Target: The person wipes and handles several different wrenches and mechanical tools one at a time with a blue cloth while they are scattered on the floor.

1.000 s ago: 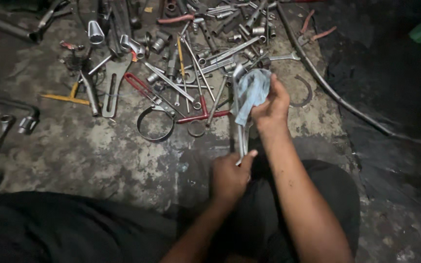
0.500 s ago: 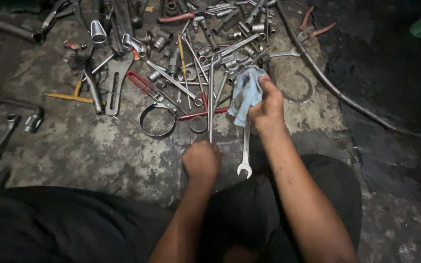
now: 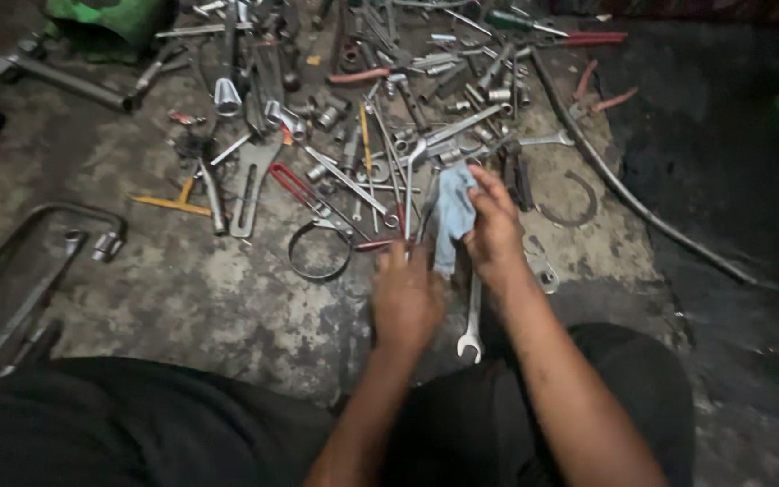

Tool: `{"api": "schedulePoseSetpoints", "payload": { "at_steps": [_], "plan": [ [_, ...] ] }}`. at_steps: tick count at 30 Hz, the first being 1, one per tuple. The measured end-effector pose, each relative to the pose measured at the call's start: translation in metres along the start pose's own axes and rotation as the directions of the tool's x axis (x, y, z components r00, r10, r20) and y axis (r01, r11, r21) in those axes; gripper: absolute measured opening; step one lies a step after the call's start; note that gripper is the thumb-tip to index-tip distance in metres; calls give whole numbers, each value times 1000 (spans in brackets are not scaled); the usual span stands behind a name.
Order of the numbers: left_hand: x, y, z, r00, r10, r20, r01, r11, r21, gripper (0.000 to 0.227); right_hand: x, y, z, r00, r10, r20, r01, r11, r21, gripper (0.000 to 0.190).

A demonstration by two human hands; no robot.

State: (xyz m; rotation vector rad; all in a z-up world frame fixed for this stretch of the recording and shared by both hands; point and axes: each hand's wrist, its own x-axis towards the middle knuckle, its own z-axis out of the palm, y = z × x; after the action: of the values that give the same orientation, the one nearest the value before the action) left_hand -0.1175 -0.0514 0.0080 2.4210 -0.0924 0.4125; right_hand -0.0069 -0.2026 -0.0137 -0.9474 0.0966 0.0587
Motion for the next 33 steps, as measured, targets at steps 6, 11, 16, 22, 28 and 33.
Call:
{"api": "schedulePoseSetpoints", "payload": {
  "at_steps": [6, 11, 16, 22, 28, 33],
  "plan": [
    [20, -2, 9, 946, -312, -83, 239, 850, -469, 37, -13, 5, 18, 972, 73, 223, -83, 996, 36, 45],
    [23, -13, 15, 919, -393, -8, 249, 598, -762, 23, -5, 20, 0, 971, 59, 233, -106, 976, 191, 46],
    [4, 23, 2, 997, 68, 39, -27, 762, -647, 29, 30, 21, -45, 991, 128, -37, -104, 915, 390, 33],
    [-56, 93, -23, 919, 331, 215, -193, 851, -488, 29, 44, 3, -91, 920, 140, -367, 79, 849, 523, 28],
    [-80, 72, -14, 829, 495, 260, -263, 755, -600, 27, 48, 9, -115, 920, 85, -383, 131, 854, 504, 26],
    [-53, 30, -3, 818, 345, 460, 323, 386, -864, 21, 57, -3, -119, 932, 27, -361, 196, 801, 565, 23]
  ]
}}
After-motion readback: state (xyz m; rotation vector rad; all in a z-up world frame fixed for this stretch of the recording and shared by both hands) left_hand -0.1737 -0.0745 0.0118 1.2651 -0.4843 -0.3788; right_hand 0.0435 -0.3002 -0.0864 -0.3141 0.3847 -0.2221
